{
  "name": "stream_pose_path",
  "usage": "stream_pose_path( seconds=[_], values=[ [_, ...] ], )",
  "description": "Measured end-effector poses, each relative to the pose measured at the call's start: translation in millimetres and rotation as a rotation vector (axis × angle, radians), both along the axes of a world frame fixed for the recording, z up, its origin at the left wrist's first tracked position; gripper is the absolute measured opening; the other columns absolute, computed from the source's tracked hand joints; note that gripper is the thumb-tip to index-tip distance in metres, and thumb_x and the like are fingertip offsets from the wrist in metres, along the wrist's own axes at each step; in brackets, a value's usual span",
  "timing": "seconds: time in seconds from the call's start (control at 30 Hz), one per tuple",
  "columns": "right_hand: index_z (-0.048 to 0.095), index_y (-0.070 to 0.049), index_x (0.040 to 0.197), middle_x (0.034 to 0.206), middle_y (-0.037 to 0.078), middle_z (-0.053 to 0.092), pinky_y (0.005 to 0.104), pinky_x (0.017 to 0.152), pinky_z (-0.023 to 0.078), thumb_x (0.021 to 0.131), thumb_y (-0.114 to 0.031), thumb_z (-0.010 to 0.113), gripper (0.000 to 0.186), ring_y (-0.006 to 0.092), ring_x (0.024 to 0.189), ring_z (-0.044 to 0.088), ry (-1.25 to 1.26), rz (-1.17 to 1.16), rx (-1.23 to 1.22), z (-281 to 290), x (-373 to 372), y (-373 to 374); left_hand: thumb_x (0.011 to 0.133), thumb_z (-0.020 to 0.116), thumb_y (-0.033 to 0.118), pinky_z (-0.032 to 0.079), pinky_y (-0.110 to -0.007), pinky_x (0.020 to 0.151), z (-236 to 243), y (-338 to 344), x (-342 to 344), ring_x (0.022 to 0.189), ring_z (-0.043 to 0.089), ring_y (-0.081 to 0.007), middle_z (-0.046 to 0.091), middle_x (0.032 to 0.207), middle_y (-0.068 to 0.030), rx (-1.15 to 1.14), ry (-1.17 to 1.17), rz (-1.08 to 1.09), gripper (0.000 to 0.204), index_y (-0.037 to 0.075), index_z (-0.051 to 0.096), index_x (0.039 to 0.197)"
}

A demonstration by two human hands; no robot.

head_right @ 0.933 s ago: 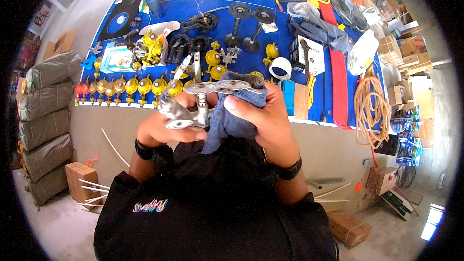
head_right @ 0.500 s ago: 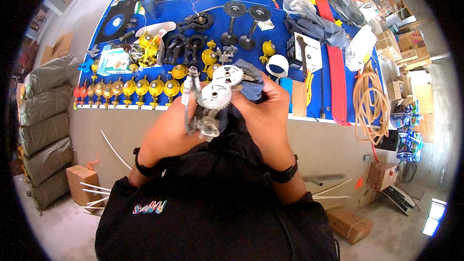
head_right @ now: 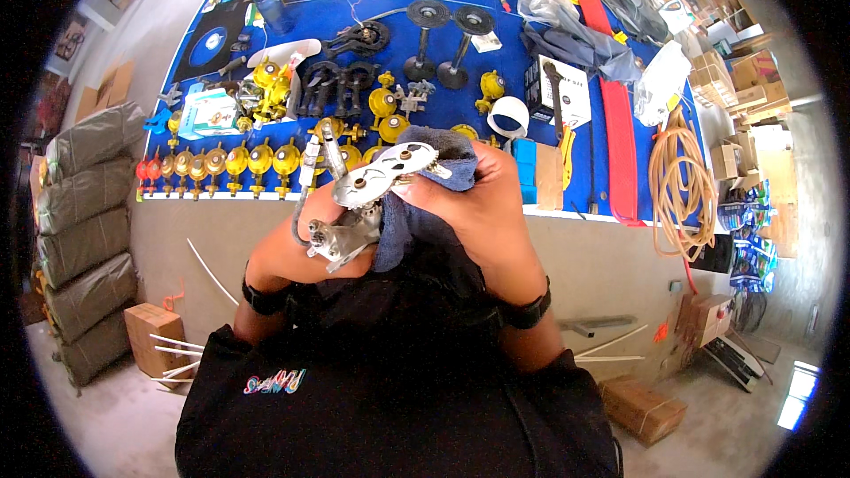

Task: The person picks up a mechanical metal part and wipes it with a cloth, turning the object over several times.

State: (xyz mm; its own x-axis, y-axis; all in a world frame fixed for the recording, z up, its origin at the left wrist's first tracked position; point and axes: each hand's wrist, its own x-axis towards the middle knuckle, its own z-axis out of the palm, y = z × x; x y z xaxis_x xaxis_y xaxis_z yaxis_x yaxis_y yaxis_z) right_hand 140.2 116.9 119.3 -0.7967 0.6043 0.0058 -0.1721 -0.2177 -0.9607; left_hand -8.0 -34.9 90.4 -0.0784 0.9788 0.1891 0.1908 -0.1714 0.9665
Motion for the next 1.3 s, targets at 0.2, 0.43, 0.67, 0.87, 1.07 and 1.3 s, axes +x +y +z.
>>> stream_pose_path(
  seconds=[0.2, 0.43, 0.67, 0.87, 1.07, 1.3],
  values=[
    [0.068, 0.000, 0.105, 0.097, 0.005, 0.070, 0.0269, 0.080, 0.052, 0.063, 0.004, 0.081, 0.045, 0.0111, 0.086, 0.065, -0.044, 0.178, -0.229, 5, 12, 1, 0.068, 0.079, 0.014, 0.048, -0.032, 0.085, 2, -3, -9, 0.095, 0.061, -0.0190, 0.063, 0.108, -0.0122, 0.069, 0.103, -0.160, 0.066, 0.001, 0.051, 0.127],
    [0.070, 0.000, 0.102, 0.092, 0.003, 0.071, 0.0246, 0.073, 0.050, 0.062, 0.003, 0.082, 0.042, 0.0071, 0.080, 0.063, -0.031, 0.169, 0.033, -5, 13, 1, 0.067, 0.077, 0.011, 0.046, -0.034, 0.083, 6, -8, -15, 0.092, 0.058, -0.0233, 0.056, 0.115, -0.0125, -0.084, 0.174, -0.181, 0.058, 0.002, 0.055, 0.120],
    [0.069, 0.003, 0.091, 0.090, 0.004, 0.065, 0.0225, 0.071, 0.046, 0.067, 0.006, 0.075, 0.025, 0.0094, 0.080, 0.058, -0.028, -0.213, 0.532, -9, 7, -10, 0.063, 0.071, 0.000, 0.047, -0.043, 0.084, 24, 2, 10, 0.104, 0.054, -0.0435, 0.054, 0.118, -0.0187, 0.090, 0.386, 0.164, 0.057, 0.000, 0.048, 0.116],
    [0.068, 0.004, 0.088, 0.088, 0.006, 0.062, 0.0241, 0.071, 0.045, 0.062, 0.005, 0.073, 0.027, 0.0125, 0.080, 0.058, 0.002, -0.445, 0.719, -17, 6, -20, 0.062, 0.070, -0.004, 0.049, -0.044, 0.080, 13, 11, 18, 0.103, 0.056, -0.0423, 0.056, 0.116, -0.0170, 0.155, 0.393, 0.241, 0.058, 0.003, 0.047, 0.115],
    [0.067, 0.004, 0.093, 0.092, 0.007, 0.065, 0.0254, 0.073, 0.048, 0.062, 0.005, 0.077, 0.033, 0.0127, 0.083, 0.060, -0.005, -0.397, 0.726, -9, 11, -17, 0.065, 0.072, 0.000, 0.049, -0.039, 0.083, 19, 9, 24, 0.105, 0.056, -0.0403, 0.056, 0.117, -0.0165, 0.165, 0.307, 0.251, 0.056, 0.002, 0.049, 0.116],
    [0.065, 0.004, 0.108, 0.099, 0.005, 0.069, 0.0280, 0.082, 0.051, 0.068, 0.003, 0.081, 0.043, 0.0112, 0.093, 0.063, 0.055, 0.092, 0.271, 1, 22, 8, 0.070, 0.075, 0.012, 0.036, -0.038, 0.102, -7, -8, 15, 0.125, 0.047, -0.0320, 0.041, 0.142, -0.0202, 0.087, 0.173, 0.012, 0.072, -0.002, 0.044, 0.134]
  ],
)
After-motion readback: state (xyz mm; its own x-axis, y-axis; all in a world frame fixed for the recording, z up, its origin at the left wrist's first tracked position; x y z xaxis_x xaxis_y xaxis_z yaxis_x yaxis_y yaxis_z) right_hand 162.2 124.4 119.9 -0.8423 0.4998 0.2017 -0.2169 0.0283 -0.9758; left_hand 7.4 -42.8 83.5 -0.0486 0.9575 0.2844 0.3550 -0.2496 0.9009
